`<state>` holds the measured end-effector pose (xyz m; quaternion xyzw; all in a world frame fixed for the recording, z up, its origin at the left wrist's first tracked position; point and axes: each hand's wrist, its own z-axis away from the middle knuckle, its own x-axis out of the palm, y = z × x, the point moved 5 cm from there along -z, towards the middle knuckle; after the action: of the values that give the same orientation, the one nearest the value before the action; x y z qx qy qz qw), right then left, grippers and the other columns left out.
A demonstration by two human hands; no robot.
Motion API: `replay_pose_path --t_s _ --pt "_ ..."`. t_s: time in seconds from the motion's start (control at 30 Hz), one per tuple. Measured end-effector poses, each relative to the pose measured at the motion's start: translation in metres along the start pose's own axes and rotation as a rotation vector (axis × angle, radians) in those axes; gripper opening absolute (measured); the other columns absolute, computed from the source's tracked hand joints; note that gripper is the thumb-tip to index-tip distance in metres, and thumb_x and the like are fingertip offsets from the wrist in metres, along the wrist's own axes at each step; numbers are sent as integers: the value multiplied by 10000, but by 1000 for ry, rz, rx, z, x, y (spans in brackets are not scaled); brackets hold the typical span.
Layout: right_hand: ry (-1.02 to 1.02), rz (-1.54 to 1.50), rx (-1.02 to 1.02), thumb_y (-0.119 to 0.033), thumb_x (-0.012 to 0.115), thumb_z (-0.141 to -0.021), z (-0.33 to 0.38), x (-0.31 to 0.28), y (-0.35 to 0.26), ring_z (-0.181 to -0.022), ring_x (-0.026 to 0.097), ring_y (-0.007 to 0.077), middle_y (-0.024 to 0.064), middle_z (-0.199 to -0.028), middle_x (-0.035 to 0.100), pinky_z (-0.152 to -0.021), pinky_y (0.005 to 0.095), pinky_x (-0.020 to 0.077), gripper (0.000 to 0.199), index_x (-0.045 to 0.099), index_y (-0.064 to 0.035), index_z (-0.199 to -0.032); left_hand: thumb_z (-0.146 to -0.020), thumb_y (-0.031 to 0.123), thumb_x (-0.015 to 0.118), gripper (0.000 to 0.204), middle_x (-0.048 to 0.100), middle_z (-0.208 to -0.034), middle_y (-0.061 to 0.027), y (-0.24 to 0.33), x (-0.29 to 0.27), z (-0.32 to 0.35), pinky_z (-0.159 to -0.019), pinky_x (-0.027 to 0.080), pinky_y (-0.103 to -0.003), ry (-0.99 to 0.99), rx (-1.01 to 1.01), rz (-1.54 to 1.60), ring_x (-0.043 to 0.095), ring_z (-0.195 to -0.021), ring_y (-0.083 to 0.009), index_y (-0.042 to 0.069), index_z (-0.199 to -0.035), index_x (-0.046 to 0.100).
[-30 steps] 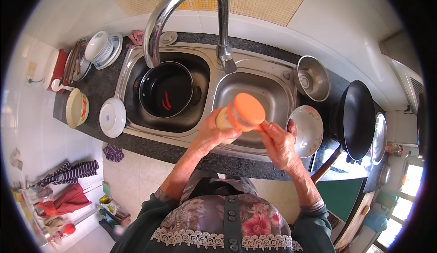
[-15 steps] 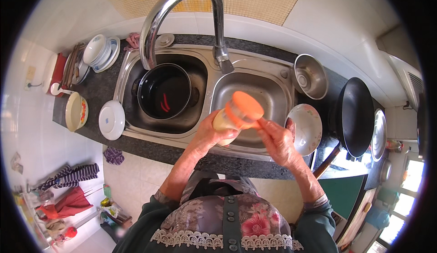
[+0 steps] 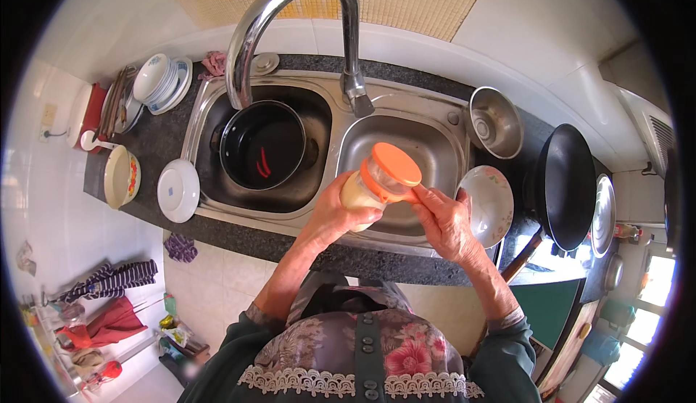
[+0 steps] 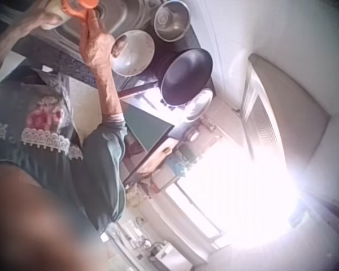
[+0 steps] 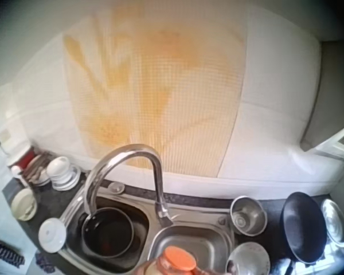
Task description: The person retrieves a potato from a plastic bag, places it on a cutting board, then moves to the sink and peels the potato with a handheld peeler. The peels fall into the sink. The person continues peeling until the potato is fully peeled.
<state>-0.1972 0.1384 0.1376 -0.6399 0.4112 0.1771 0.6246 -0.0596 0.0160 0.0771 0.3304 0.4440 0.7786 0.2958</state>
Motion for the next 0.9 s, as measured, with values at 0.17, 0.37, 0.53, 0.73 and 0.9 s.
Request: replay_pose_path --t_s 0.17,0.37,0.53,0.73,0.9 --pt "29 26 173 -173 539 -884 5 17 43 -648 632 276 146 -784 616 -585 347 487 357 513 -37 -1213 -599 102 747 612 570 -1005 -74 19 12 12 -756 481 -280 -72 89 7 567 -907 -153 25 -1150 492" --pt "-162 -812 584 -328 384 -967 13 35 45 -430 382 47 3 -629 518 -369 173 279 400 489 -43 -1228 -601 127 746 645 557 -1063 -62 6 -7 13 -826 452 -290 -44 50 146 547 -956 -152 34 -1183 483" --pt "-171 -1123 688 -353 350 -971 18 46 38 -415 374 50 25 -631 527 -330 179 267 389 504 -54 -1166 -568 148 772 790 536 -1126 -77 -3 -15 14 -884 429 -289 -43 179 191 530 -1029 -164 27 -1264 419" --pt "-150 -888 867 -335 346 -977 20 68 60 -399 368 57 22 -612 511 -313 190 269 350 524 -63 -1109 -536 111 786 859 519 -1166 -86 -2 -8 22 -901 420 -291 -94 231 202 517 -1065 -167 25 -1290 384" --pt "-79 -1174 756 -327 348 -979 21 69 39 -379 352 52 22 -608 505 -298 190 255 357 507 -59 -1153 -556 121 794 827 455 -1287 -110 18 2 33 -948 395 -319 -184 339 -75 467 -1165 -208 40 -1278 398"
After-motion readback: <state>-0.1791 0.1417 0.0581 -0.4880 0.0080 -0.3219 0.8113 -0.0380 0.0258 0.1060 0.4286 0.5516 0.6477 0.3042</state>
